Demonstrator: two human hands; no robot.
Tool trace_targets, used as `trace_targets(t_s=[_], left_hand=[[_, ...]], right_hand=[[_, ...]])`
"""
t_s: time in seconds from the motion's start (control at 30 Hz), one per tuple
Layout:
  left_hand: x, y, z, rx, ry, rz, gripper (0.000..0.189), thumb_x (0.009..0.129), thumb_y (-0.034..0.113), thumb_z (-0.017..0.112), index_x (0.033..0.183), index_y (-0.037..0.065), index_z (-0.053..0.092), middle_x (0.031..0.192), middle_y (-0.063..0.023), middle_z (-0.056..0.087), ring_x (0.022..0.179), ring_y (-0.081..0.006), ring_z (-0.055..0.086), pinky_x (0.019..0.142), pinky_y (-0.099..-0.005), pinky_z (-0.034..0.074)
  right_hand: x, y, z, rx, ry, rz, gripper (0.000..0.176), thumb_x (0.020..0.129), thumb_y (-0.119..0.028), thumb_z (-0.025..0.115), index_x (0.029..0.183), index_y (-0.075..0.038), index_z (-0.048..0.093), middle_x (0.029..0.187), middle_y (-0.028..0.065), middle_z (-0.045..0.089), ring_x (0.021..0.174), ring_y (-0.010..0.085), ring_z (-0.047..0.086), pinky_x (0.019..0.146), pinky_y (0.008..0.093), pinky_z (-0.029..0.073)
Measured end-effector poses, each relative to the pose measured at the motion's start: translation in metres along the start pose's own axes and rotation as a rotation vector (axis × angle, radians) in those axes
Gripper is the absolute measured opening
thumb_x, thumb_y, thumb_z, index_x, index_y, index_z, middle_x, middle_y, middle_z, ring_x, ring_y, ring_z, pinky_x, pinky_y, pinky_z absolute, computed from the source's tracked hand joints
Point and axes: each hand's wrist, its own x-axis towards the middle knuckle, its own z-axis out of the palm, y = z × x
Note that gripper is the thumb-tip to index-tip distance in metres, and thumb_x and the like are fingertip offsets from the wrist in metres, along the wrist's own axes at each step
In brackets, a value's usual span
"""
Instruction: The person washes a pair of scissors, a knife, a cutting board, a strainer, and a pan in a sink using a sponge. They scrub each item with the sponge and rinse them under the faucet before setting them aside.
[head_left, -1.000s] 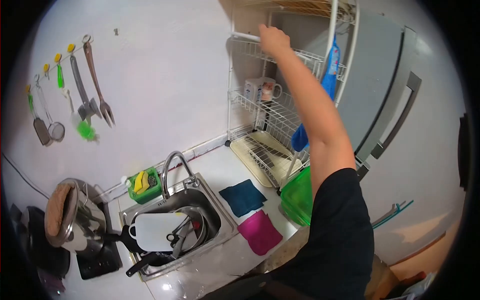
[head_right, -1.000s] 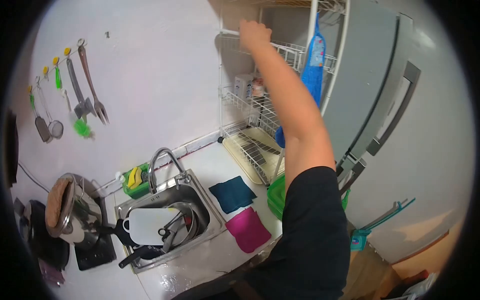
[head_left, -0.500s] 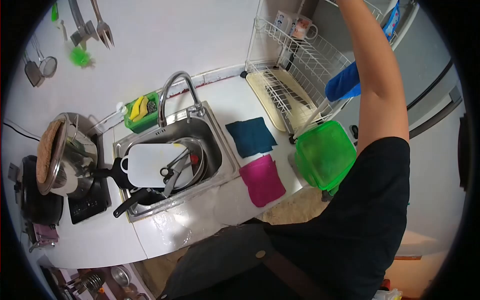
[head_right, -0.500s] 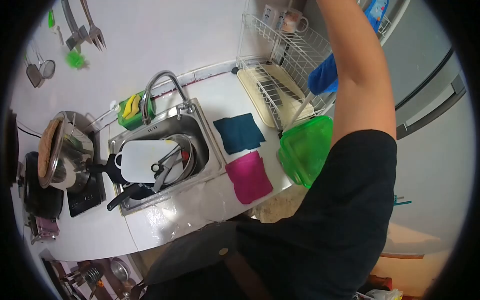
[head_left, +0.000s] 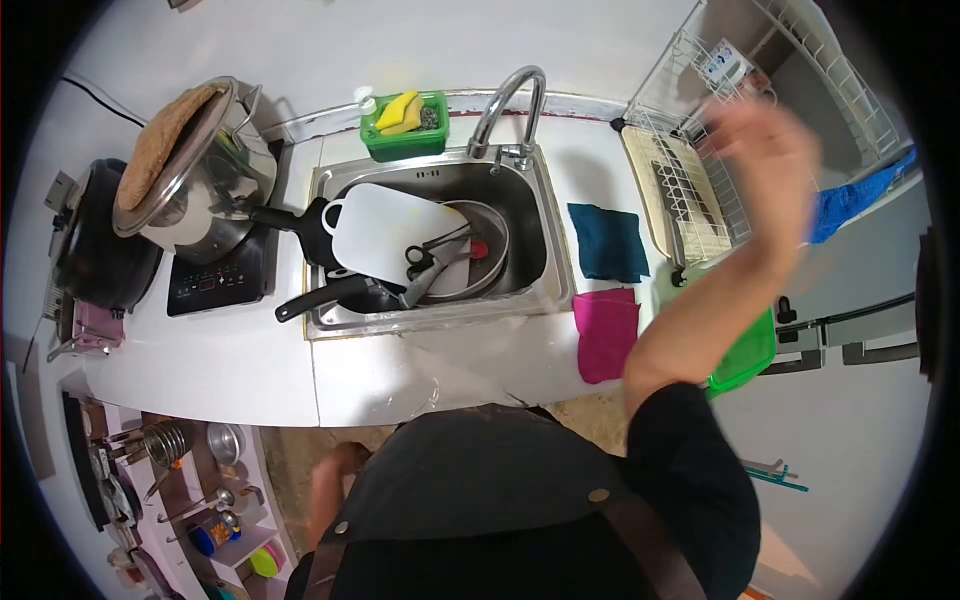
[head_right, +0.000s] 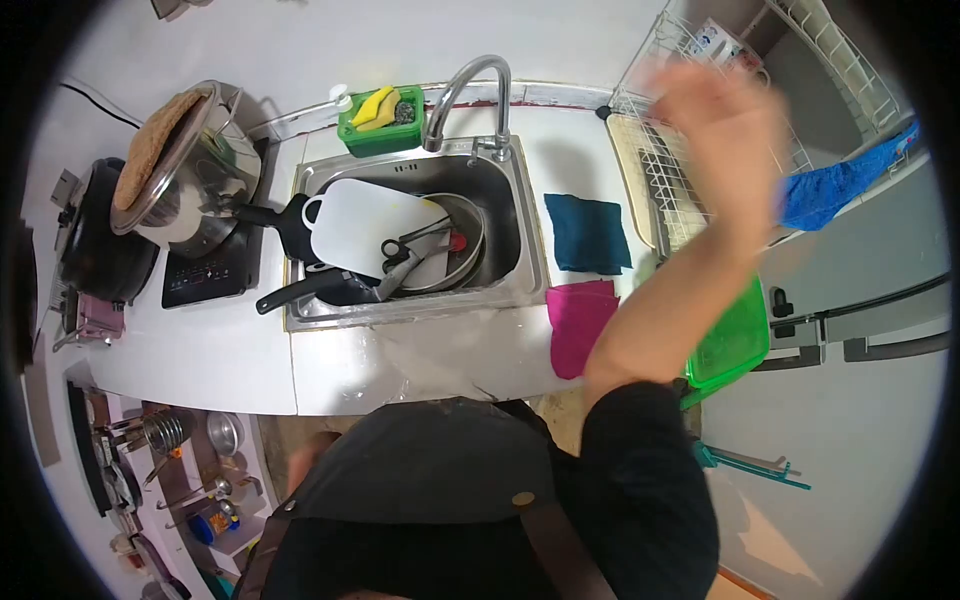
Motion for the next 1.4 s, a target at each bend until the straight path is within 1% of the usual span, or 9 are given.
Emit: trace_targets(t_s=[0.2,0.43,0.6,0.77,1.0,1.07,1.2,1.33,1.4], left_hand=[[-0.116,0.114,-0.143,-0.442,0.071,0.414,0.021,0.083,0.018,0.05,0.097,0.003,0.057,0.069,-0.0035,0.062,0.057,-0.0107,0.055,0.053,-0.0244,0.043],[-0.062,0.183,-0.187,-0.442,0.603,0.818,0.021,0.082,0.011,0.053,0.1,0.002,0.054,0.074,-0.0024,0.061,0.064,-0.0091,0.054,0.059,-0.0226,0.044],[-0.027,0.197,-0.201,-0.653,0.43,0.825,0.018,0.08,0.011,0.056,0.096,0.003,0.057,0.075,-0.002,0.06,0.066,-0.0099,0.054,0.062,-0.0214,0.042],[0.062,0.23,-0.216,-1.49,-0.066,0.725,0.035,0.088,0.029,0.041,0.109,0.002,0.048,0.107,-0.0113,0.052,0.099,-0.0183,0.05,0.083,-0.0304,0.04],[0.162,0.291,-0.235,-1.833,-0.498,0.97,0.023,0.086,0.023,0.04,0.092,0.002,0.049,0.09,-0.0086,0.053,0.083,-0.0212,0.053,0.069,-0.0323,0.044],[0.184,0.293,-0.242,-1.739,-0.206,0.554,0.022,0.084,0.021,0.044,0.094,0.003,0.05,0.089,-0.0075,0.053,0.077,-0.0205,0.053,0.063,-0.0314,0.044],[0.282,0.248,-0.241,-0.729,0.64,1.006,0.017,0.082,0.019,0.047,0.083,0.004,0.055,0.071,-0.0027,0.055,0.063,-0.0175,0.054,0.053,-0.0265,0.043],[0.135,0.276,-0.254,-1.006,0.335,0.475,0.02,0.083,0.023,0.047,0.076,0.006,0.056,0.063,-0.0015,0.054,0.054,-0.0175,0.053,0.048,-0.0265,0.042],[0.143,0.271,-0.252,-0.831,0.403,0.612,0.028,0.085,0.028,0.042,0.073,0.008,0.057,0.063,0.0007,0.055,0.05,-0.0166,0.051,0.044,-0.0251,0.039]], right_hand=[[-0.111,0.137,0.218,0.005,-0.755,0.408,0.012,0.07,-0.012,0.063,0.077,-0.002,0.065,0.067,0.004,0.062,0.06,0.0115,0.056,0.055,0.026,0.044],[-0.049,0.218,0.316,0.668,0.09,1.338,0.01,0.073,-0.011,0.057,0.071,-0.004,0.051,0.064,0.003,0.05,0.053,0.0129,0.048,0.048,0.0238,0.041],[-0.066,0.23,0.326,1.055,0.117,1.244,0.011,0.073,-0.012,0.058,0.075,-0.002,0.053,0.073,0.0084,0.055,0.056,0.014,0.051,0.044,0.021,0.041],[-0.055,0.146,0.277,0.689,-1.129,0.997,0.013,0.078,-0.002,0.046,0.085,0.002,0.056,0.075,0.011,0.057,0.066,0.0157,0.057,0.053,0.0222,0.047],[-0.04,0.113,0.289,0.372,-1.117,0.379,0.018,0.075,-0.002,0.05,0.091,0.004,0.057,0.081,0.0094,0.059,0.071,0.0155,0.058,0.064,0.0241,0.048],[-0.042,0.121,0.295,0.31,-0.959,0.526,0.018,0.073,-0.004,0.053,0.089,0.003,0.059,0.081,0.0084,0.06,0.071,0.0143,0.057,0.064,0.024,0.047],[-0.038,0.114,0.29,0.423,-1.17,0.514,0.022,0.065,0.001,0.055,0.086,0.002,0.061,0.079,0.0069,0.061,0.07,0.0136,0.057,0.063,0.0239,0.046],[-0.032,0.126,0.292,-0.015,-1.071,0.013,0.026,0.068,-0.005,0.053,0.092,0.002,0.061,0.081,0.0093,0.061,0.074,0.0169,0.057,0.066,0.0255,0.047],[-0.036,0.123,0.292,0.398,-1.145,0.526,0.027,0.07,-0.008,0.051,0.094,0.001,0.061,0.087,0.0104,0.062,0.077,0.0199,0.057,0.068,0.03,0.048]])
